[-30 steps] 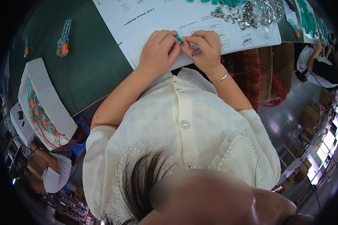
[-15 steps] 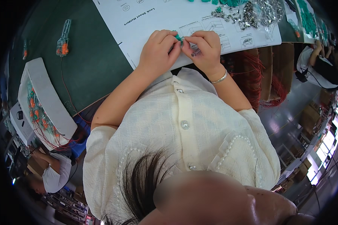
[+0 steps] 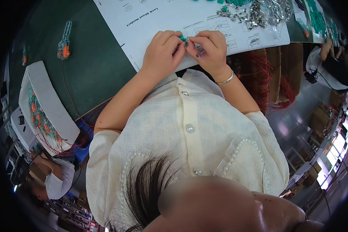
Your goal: Assembling small green plastic components onto metal connectors at a factory workstation.
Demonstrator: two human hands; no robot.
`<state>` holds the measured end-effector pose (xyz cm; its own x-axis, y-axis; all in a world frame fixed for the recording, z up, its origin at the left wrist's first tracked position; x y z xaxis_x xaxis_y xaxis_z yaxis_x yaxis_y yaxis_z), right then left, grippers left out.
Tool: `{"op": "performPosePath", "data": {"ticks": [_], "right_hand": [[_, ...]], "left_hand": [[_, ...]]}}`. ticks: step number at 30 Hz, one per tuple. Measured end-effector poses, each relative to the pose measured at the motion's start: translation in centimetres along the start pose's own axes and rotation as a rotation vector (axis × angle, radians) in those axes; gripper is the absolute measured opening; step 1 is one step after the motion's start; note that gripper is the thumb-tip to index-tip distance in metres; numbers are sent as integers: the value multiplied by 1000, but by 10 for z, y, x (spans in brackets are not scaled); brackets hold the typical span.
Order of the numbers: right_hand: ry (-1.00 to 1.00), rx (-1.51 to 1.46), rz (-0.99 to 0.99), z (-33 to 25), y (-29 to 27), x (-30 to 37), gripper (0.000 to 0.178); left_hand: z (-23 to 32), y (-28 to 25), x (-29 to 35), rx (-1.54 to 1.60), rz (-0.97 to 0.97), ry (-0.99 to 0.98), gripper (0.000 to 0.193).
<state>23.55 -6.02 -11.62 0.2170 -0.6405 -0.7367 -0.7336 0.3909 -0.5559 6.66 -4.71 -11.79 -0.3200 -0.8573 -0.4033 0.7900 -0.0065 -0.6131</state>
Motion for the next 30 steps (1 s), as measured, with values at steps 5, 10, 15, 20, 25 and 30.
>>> {"op": "performPosePath", "data": {"ticks": [5,10,15,20,25,30], "right_hand": [[10,8,-8,0,0,1,27],[13,11,0,1,0,1,27],[10,11,0,0,0,1,27],[20,6,5,0,0,1,27],[15,2,-1,0,0,1,27],[15,5,0,1,0,2,26]], "left_hand": [[0,0,0,-2,5,8,9],[1,0,-1,1,4,7,9],[1,0,-1,-2,10,18,9],[1,0,-1,-6,10,22,9],[1,0,-1,1,10,12,9],[1,0,-1,-7,3,9,9]]}}
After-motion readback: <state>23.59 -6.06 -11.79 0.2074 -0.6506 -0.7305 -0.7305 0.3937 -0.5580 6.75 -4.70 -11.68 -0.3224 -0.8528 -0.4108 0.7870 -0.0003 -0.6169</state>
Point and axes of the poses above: each hand's wrist, its own x-axis away from the middle knuckle, its own y-axis out of the palm, z = x × y, the point moved 4 cm from there along -x, towards the middle knuckle, and after that the axes turned 4 degrees about -y, right-handed, at the moved point
